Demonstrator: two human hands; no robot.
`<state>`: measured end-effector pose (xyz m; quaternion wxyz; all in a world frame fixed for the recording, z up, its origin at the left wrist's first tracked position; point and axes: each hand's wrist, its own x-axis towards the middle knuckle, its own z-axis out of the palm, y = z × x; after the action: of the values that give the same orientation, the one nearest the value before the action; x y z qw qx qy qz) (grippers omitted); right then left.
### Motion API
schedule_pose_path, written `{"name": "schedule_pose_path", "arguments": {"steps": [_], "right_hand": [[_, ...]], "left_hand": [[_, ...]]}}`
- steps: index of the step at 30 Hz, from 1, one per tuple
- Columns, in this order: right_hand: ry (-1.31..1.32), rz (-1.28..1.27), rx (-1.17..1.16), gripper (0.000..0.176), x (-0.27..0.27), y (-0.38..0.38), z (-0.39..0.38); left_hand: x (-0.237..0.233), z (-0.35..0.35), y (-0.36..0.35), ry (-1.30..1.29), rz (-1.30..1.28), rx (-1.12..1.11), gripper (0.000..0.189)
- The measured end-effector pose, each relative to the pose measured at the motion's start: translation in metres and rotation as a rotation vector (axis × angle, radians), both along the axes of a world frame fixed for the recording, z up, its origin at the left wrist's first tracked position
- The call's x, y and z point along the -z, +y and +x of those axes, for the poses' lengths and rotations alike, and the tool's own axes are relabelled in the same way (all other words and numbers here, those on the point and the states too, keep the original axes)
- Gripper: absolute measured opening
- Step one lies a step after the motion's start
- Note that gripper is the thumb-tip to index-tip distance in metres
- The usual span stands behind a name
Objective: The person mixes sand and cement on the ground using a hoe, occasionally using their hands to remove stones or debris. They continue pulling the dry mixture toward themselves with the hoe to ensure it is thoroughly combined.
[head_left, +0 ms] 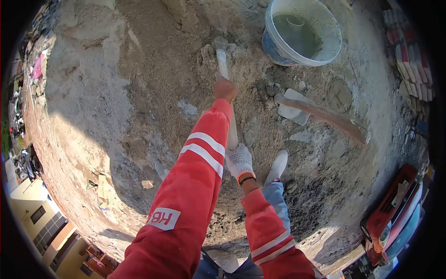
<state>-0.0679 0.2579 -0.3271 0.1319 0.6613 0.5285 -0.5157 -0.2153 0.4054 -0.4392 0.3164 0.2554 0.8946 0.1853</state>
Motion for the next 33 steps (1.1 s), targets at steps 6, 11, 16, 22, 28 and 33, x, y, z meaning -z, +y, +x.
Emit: {"name": "schedule_pose_path", "arguments": {"steps": [6,11,16,22,28,33], "right_hand": [[-0.084,-0.100,0.085,0.045,-0.052,-0.147,0.045],[-0.179,-0.531,0.251,0.031,-0.084,-0.342,0.107],[-0.283,-0.546,0.090,0.035,-0.144,-0.449,0.133],[-0.239,-0.193,0.101,0.029,-0.109,-0.311,0.086],[-0.222,0.402,-0.190,0.029,-0.032,-0.027,0.028],[-0.237,0.587,-0.369,0.028,0.017,0.159,-0.021]], "left_hand": [[-0.015,0.048,-0.126,-0.574,0.026,-0.376,0.034],[0.020,0.143,-0.372,-0.444,-0.233,-0.256,0.047],[-0.108,0.153,-0.459,-0.599,-0.360,-0.523,0.027],[-0.120,0.084,-0.347,-0.809,0.085,-0.629,0.017],[-0.108,-0.007,-0.062,-0.689,0.710,-0.539,0.042],[-0.009,0.027,0.069,-0.452,0.465,-0.362,0.065]]}}
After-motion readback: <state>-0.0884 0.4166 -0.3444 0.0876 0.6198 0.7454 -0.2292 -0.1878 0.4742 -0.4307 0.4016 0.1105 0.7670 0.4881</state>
